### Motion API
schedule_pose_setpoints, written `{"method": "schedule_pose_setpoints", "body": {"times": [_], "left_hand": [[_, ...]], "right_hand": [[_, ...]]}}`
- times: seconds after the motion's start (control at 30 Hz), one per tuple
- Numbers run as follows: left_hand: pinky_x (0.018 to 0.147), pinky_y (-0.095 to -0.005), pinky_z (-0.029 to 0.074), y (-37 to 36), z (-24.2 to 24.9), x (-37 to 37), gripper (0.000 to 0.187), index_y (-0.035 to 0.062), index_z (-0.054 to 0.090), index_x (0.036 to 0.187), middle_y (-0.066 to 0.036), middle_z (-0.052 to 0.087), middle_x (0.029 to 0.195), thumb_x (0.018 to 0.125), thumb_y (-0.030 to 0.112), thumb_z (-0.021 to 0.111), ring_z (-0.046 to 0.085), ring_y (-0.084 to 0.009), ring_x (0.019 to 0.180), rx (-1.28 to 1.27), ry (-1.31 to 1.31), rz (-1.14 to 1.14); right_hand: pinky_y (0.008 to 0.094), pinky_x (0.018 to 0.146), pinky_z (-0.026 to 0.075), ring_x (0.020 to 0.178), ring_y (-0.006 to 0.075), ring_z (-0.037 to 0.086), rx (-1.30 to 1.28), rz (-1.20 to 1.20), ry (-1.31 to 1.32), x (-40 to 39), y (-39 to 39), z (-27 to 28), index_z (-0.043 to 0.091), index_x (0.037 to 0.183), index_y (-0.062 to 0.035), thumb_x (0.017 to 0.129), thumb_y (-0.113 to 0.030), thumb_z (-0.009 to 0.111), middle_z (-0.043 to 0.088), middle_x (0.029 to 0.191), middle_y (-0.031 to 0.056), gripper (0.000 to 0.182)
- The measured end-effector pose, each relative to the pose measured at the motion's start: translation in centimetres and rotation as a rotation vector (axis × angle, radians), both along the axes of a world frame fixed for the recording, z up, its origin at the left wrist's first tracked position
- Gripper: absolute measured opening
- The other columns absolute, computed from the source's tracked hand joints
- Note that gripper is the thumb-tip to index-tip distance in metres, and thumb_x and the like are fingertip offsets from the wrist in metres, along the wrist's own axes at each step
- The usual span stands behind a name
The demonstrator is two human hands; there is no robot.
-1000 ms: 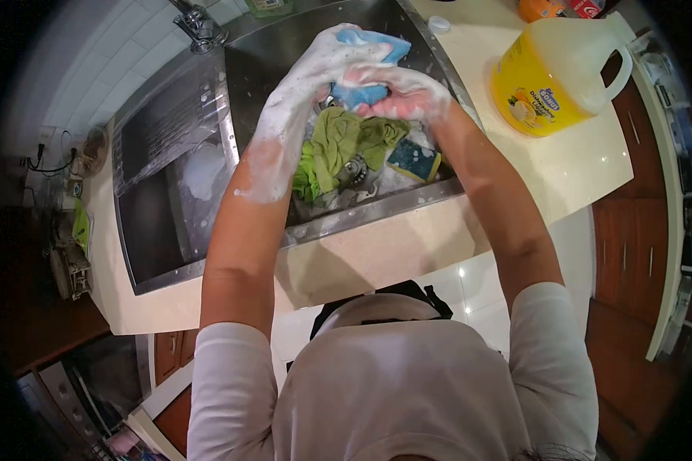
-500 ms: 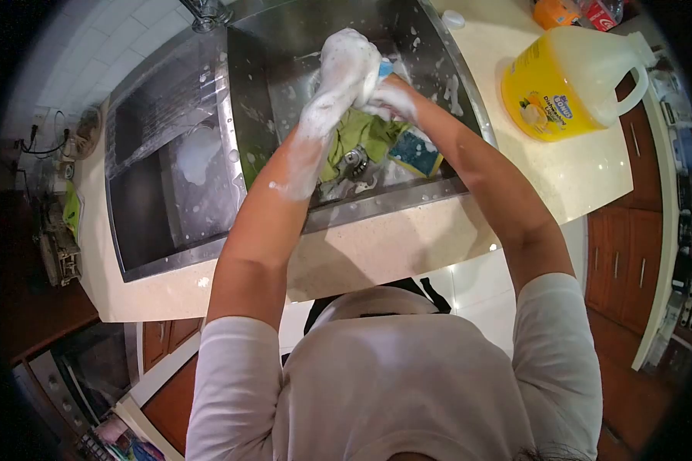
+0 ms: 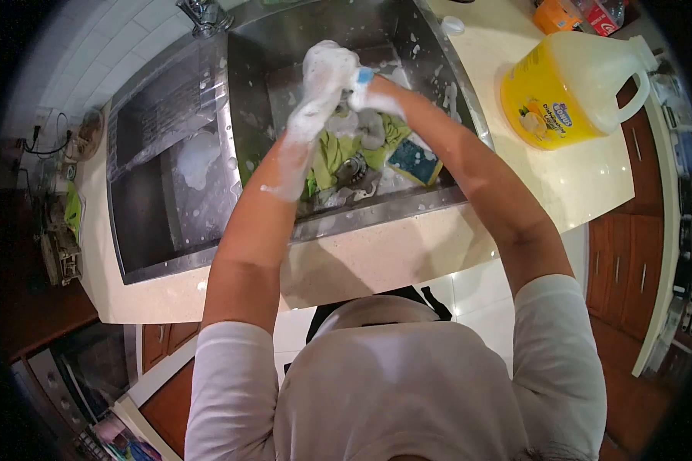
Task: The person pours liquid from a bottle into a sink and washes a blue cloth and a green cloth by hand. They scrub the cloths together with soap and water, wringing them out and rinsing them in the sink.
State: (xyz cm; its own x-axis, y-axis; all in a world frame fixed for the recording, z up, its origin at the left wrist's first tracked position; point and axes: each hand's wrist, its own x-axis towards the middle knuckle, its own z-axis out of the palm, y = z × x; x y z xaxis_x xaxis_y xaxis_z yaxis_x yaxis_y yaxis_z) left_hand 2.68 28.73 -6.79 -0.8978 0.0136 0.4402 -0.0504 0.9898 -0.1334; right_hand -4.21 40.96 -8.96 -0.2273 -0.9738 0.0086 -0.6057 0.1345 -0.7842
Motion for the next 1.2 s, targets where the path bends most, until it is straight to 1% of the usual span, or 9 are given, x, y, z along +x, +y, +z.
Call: {"method": "schedule_pose_setpoints", "body": {"times": [0.07,0.13,0.33,0.53,0.6,0.87,0.93,1.03,1.2], "left_hand": [[0.057,-0.0361,0.045,-0.9,0.9,0.1,0.021,0.0101,0.064,0.073,-0.01,0.055,0.057,0.055,0.023,0.062,0.059,-0.0238,0.065,-0.09,0.127,0.073],[0.071,-0.0398,0.046,-1.0,3.0,1.0,0.027,0.0017,0.06,0.074,-0.018,0.06,0.075,0.067,0.028,0.06,0.058,-0.0326,0.077,0.818,0.207,0.494],[0.084,-0.0393,0.046,-3.8,-1.8,3.6,0.046,0.0035,0.059,0.102,-0.02,0.054,0.112,0.065,0.029,0.067,0.055,-0.0327,0.101,0.41,-0.513,0.672],[0.059,-0.0359,0.051,-4.3,-1.5,4.6,0.061,-0.0034,0.048,0.107,-0.02,0.057,0.097,0.056,0.02,0.073,0.059,-0.0254,0.088,0.702,-0.866,0.329],[0.049,-0.0294,0.047,-4.7,-4.0,3.8,0.049,-0.0017,0.05,0.101,-0.012,0.06,0.082,0.059,0.015,0.068,0.059,-0.019,0.071,0.813,-0.252,-0.149],[0.04,-0.0151,0.027,-0.8,-1.4,7.9,0.024,0.0043,0.057,0.09,0.004,0.053,0.067,0.068,0.013,0.061,0.036,-0.001,0.047,1.358,-0.598,-0.384],[0.041,-0.0164,0.029,0.1,4.0,10.1,0.025,0.0048,0.06,0.094,0.004,0.057,0.074,0.072,0.015,0.064,0.04,-0.0014,0.05,1.457,-0.822,-0.126],[0.074,-0.0245,0.045,-3.4,4.2,12.2,0.029,-0.0036,0.061,0.095,-0.008,0.062,0.096,0.08,0.021,0.06,0.056,-0.0134,0.084,1.349,-0.144,-1.035],[0.081,-0.0369,0.047,-2.7,6.2,13.3,0.041,-0.0048,0.05,0.107,-0.017,0.057,0.103,0.086,0.03,0.053,0.056,-0.0243,0.091,2.649,0.104,-0.203]], "right_hand": [[0.0312,0.075,0.044,0.081,0.0207,0.056,0.325,-0.094,-0.033,-0.3,-0.2,4.9,0.057,0.092,-0.0059,0.069,-0.027,0.059,0.062,0.087,0.0099,0.031],[0.0311,0.074,0.044,0.08,0.0208,0.056,0.654,-0.166,-0.057,-3.8,-1.4,0.8,0.057,0.093,-0.0061,0.068,-0.029,0.058,0.061,0.086,0.012,0.033],[0.027,0.068,0.043,0.074,0.0193,0.053,0.617,-0.037,0.531,-7.9,-4.6,-17.5,0.058,0.101,-0.0082,0.069,-0.029,0.057,0.058,0.081,0.0111,0.038],[0.0229,0.062,0.041,0.067,0.0097,0.049,0.285,-0.021,-0.229,-6.8,-2.6,-6.1,0.051,0.116,-0.0076,0.071,-0.029,0.064,0.055,0.09,0.0031,0.051],[0.02,0.048,0.036,0.053,0.0019,0.04,0.288,-0.236,-0.585,-3.4,-0.5,1.5,0.051,0.111,-0.0092,0.074,-0.031,0.064,0.053,0.079,-0.0021,0.045],[0.0166,0.03,0.016,0.033,0.0003,0.026,-0.154,-0.362,-0.198,3.8,5.9,16.9,0.047,0.105,-0.0139,0.083,-0.033,0.05,0.035,0.053,-0.0079,0.029],[0.0256,0.043,0.037,0.058,0.0102,0.045,-0.132,-0.518,-0.313,4.1,7.9,19.6,0.047,0.11,-0.0127,0.08,-0.032,0.055,0.046,0.077,0.0036,0.037],[0.0334,0.069,0.045,0.083,0.0211,0.055,-0.18,-0.449,-0.034,2.3,9.9,15.8,0.047,0.113,-0.011,0.078,-0.036,0.059,0.054,0.093,0.0134,0.045],[0.037,0.081,0.043,0.098,0.0321,0.051,0.284,-0.287,0.582,0.7,9.9,9.7,0.056,0.105,-0.0076,0.071,-0.037,0.063,0.053,0.107,0.0214,0.046]]}}
